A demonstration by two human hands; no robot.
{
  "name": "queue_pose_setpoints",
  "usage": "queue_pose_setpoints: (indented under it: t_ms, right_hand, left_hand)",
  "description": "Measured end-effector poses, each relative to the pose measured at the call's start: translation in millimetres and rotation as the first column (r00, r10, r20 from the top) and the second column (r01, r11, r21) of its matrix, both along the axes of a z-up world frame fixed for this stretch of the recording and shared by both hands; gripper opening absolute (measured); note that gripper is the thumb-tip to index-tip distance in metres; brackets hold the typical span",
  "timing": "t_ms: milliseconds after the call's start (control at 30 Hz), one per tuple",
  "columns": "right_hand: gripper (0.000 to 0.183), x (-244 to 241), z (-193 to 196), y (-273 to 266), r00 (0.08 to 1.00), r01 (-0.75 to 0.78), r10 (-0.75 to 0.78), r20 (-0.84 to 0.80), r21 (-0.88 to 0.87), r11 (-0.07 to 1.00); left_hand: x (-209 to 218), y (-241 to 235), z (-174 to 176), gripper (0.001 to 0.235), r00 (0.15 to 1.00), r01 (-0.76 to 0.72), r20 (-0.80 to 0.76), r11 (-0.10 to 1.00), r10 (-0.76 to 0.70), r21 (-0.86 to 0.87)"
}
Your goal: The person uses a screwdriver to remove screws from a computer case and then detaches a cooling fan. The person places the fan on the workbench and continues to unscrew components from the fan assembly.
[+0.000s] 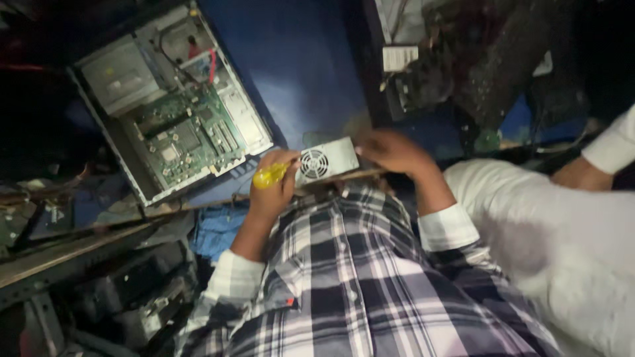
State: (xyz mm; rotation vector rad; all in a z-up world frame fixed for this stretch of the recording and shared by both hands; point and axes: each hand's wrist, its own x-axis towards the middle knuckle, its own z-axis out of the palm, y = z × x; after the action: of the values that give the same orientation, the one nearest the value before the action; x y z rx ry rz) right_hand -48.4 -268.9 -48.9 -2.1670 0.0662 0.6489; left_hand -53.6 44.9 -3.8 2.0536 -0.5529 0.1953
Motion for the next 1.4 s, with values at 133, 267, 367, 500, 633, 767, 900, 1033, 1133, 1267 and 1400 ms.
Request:
queue_pose_setpoints:
  t_ms: [133, 267, 367, 500, 633, 767, 900, 1033, 1133, 1267, 1400]
  right_hand:
    - [0.049, 6, 103, 77, 0.903, -0.182, 0.013, 0.43, 0.355, 0.917]
    - [0.053, 13, 159, 123, 0.754, -0.389, 0.123, 0.646, 0.287, 0.875]
    - [0.04, 18, 168, 142, 0.753, -0.363, 0.173, 0.634, 0.183, 0.914]
    - [0.032, 15, 163, 149, 0.785, -0.299, 0.138, 0.604, 0.173, 0.939]
    - [0.032, 13, 157, 145, 0.811, -0.283, 0.12, 0.573, 0.204, 0.937]
    - [0.031, 11, 156, 143, 0.779, -0.307, 0.122, 0.615, 0.205, 0.929]
    - [0.031, 11, 158, 142, 0.789, -0.291, 0.123, 0.602, 0.19, 0.938]
    - [0.031, 12, 159, 142, 0.778, -0.302, 0.118, 0.617, 0.202, 0.932]
    - [0.031, 13, 159, 141, 0.782, -0.302, 0.128, 0.611, 0.19, 0.934]
    - [0.031, 16, 159, 139, 0.779, -0.301, 0.136, 0.612, 0.175, 0.937]
    - [0.033, 15, 161, 139, 0.767, -0.346, 0.168, 0.619, 0.178, 0.921]
  left_hand:
    - [20, 6, 2, 0.015, 0.997, 0.069, 0.017, 0.996, -0.07, 0.053]
    - [23, 15, -22, 0.023, 0.987, 0.144, 0.071, 0.988, -0.147, 0.048]
    - [27, 17, -49, 0.022, 0.991, 0.123, 0.04, 0.985, -0.128, 0.12]
    - [29, 19, -70, 0.017, 0.991, 0.111, -0.109, 0.943, -0.081, 0.313]
    - [28, 18, -65, 0.018, 0.993, 0.114, -0.06, 0.976, -0.104, 0.184]
    - [30, 16, -55, 0.022, 0.986, 0.127, 0.097, 0.985, -0.138, 0.116]
    - [32, 14, -53, 0.022, 0.989, 0.14, 0.036, 0.983, -0.145, 0.12]
    - [33, 14, -57, 0.02, 0.988, 0.154, -0.014, 0.979, -0.153, 0.131]
    - [33, 13, -60, 0.017, 0.988, 0.154, -0.007, 0.975, -0.155, 0.158]
    - [35, 11, -63, 0.02, 0.991, 0.127, 0.017, 0.981, -0.131, 0.147]
    - [35, 12, -63, 0.023, 0.99, 0.132, 0.027, 0.979, -0.137, 0.156]
